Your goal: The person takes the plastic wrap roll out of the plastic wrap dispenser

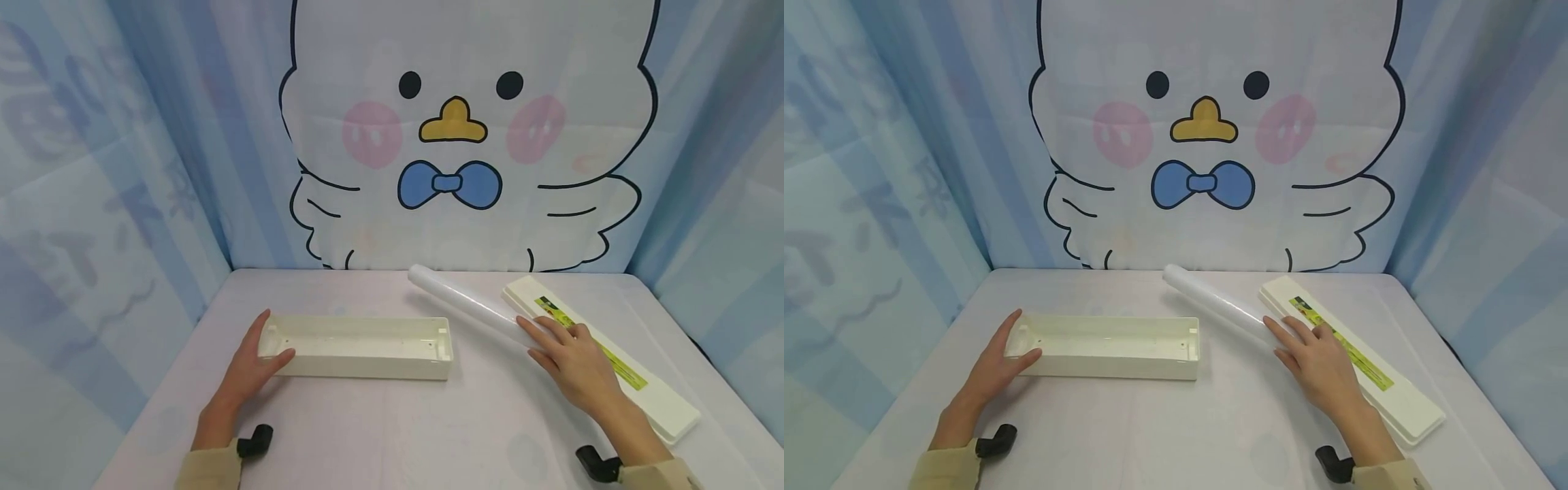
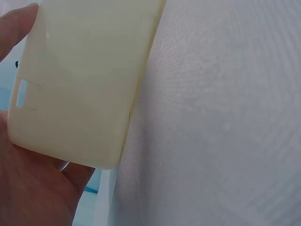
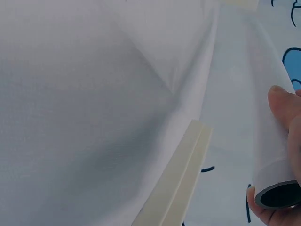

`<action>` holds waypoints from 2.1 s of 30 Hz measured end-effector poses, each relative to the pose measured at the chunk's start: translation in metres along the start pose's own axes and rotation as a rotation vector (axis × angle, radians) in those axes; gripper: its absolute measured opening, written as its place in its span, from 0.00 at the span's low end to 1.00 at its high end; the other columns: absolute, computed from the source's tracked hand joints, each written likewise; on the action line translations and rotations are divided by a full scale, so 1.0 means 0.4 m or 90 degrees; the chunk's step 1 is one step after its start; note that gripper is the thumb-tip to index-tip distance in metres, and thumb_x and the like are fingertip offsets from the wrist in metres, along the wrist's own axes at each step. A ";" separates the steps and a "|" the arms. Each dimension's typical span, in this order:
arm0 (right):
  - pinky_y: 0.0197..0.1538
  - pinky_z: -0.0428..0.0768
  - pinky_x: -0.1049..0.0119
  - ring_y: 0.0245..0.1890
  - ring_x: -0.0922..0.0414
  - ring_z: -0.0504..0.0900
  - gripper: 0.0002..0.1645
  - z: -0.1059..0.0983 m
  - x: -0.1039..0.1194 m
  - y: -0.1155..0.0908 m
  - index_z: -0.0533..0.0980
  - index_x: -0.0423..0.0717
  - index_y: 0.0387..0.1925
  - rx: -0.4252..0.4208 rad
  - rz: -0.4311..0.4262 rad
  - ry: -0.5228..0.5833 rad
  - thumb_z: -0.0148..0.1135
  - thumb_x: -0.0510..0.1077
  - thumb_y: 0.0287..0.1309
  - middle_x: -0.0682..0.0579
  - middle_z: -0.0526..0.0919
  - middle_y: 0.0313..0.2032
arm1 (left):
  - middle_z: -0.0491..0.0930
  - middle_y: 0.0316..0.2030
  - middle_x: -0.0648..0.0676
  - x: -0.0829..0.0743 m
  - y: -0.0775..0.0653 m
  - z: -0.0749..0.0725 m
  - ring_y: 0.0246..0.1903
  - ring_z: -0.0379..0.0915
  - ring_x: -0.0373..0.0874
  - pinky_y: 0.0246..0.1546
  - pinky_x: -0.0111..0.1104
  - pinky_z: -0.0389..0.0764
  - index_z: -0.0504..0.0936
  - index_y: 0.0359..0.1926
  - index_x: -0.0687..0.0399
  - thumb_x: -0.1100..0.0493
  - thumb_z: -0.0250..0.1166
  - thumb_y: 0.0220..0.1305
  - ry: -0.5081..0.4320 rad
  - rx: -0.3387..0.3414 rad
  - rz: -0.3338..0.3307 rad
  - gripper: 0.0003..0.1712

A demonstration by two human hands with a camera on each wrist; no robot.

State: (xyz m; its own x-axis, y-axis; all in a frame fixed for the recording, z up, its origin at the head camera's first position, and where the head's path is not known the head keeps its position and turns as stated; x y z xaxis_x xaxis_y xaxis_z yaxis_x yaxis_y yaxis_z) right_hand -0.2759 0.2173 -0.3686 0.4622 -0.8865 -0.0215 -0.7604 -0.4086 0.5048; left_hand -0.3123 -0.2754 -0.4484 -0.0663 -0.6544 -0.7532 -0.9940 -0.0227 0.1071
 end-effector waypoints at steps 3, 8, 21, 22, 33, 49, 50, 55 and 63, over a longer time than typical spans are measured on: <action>0.28 0.68 0.60 0.34 0.48 0.67 0.41 0.006 -0.007 -0.010 0.64 0.63 0.66 0.009 0.011 0.002 0.68 0.45 0.50 0.50 0.72 0.55 | 0.44 0.71 0.62 -0.001 -0.001 0.000 0.68 0.40 0.61 0.60 0.61 0.46 0.41 0.73 0.49 0.44 0.65 0.57 0.000 -0.001 -0.003 0.54; 0.32 0.70 0.57 0.36 0.47 0.68 0.40 0.019 -0.023 -0.027 0.63 0.63 0.66 0.033 0.038 -0.006 0.67 0.46 0.51 0.49 0.72 0.54 | 0.43 0.71 0.63 -0.002 -0.002 0.002 0.68 0.39 0.62 0.60 0.61 0.46 0.40 0.73 0.50 0.45 0.65 0.57 0.003 0.002 -0.011 0.54; 0.28 0.69 0.58 0.36 0.46 0.69 0.41 0.023 -0.053 -0.062 0.62 0.64 0.67 0.036 0.070 -0.030 0.66 0.46 0.51 0.46 0.73 0.54 | 0.43 0.71 0.63 0.000 -0.002 0.000 0.68 0.39 0.62 0.60 0.61 0.46 0.40 0.73 0.50 0.45 0.65 0.57 -0.003 0.004 -0.005 0.54; 0.28 0.69 0.58 0.36 0.45 0.69 0.41 0.022 -0.054 -0.064 0.62 0.64 0.66 0.033 0.068 -0.032 0.66 0.46 0.51 0.46 0.73 0.54 | 0.43 0.71 0.63 -0.001 -0.002 0.000 0.68 0.39 0.62 0.60 0.61 0.46 0.40 0.73 0.51 0.45 0.65 0.57 -0.005 0.005 -0.003 0.54; 0.25 0.67 0.58 0.32 0.45 0.69 0.39 0.019 -0.073 -0.088 0.64 0.64 0.65 0.020 0.079 -0.040 0.66 0.45 0.51 0.47 0.73 0.52 | 0.42 0.71 0.63 -0.003 0.000 0.002 0.68 0.38 0.62 0.60 0.62 0.45 0.39 0.74 0.49 0.44 0.64 0.58 -0.007 0.012 -0.014 0.54; 0.29 0.73 0.47 0.40 0.40 0.70 0.36 0.054 -0.071 -0.106 0.63 0.63 0.67 0.121 0.167 0.002 0.62 0.46 0.57 0.44 0.71 0.55 | 0.42 0.71 0.62 -0.003 -0.002 0.001 0.68 0.38 0.62 0.60 0.61 0.45 0.39 0.74 0.49 0.45 0.64 0.58 -0.008 0.013 -0.009 0.54; 0.30 0.73 0.47 0.41 0.39 0.70 0.36 0.058 -0.069 -0.108 0.62 0.63 0.67 0.135 0.174 0.005 0.62 0.46 0.57 0.44 0.71 0.55 | 0.42 0.71 0.62 -0.003 -0.002 0.000 0.68 0.38 0.62 0.60 0.61 0.45 0.39 0.74 0.49 0.45 0.64 0.58 -0.010 0.013 -0.008 0.54; 0.26 0.74 0.50 0.42 0.39 0.70 0.36 0.064 -0.054 -0.117 0.62 0.61 0.67 0.164 0.180 0.022 0.62 0.44 0.57 0.45 0.70 0.56 | 0.41 0.71 0.63 -0.003 -0.004 0.002 0.68 0.38 0.62 0.60 0.62 0.46 0.39 0.74 0.49 0.43 0.65 0.57 -0.017 0.017 -0.009 0.55; 0.22 0.73 0.56 0.39 0.42 0.72 0.38 0.077 -0.037 -0.125 0.63 0.61 0.67 0.199 0.170 0.010 0.63 0.44 0.55 0.44 0.69 0.57 | 0.42 0.71 0.63 -0.003 -0.001 0.002 0.68 0.38 0.61 0.60 0.61 0.45 0.39 0.73 0.50 0.43 0.65 0.57 -0.014 0.014 -0.003 0.55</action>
State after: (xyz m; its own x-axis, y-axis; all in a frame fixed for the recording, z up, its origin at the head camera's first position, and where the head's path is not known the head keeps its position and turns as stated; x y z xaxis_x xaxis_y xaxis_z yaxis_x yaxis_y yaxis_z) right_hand -0.2587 0.2442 -0.4200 0.2349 -0.9679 0.0899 -0.9554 -0.2128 0.2048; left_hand -0.3119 -0.2742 -0.4481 -0.0640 -0.6372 -0.7681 -0.9959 -0.0082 0.0898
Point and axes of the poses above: each hand's wrist, its own y-axis towards the middle knuckle, its own z-axis out of the palm, x = y × z, the point moved 10 cm from there along y, towards the middle knuckle
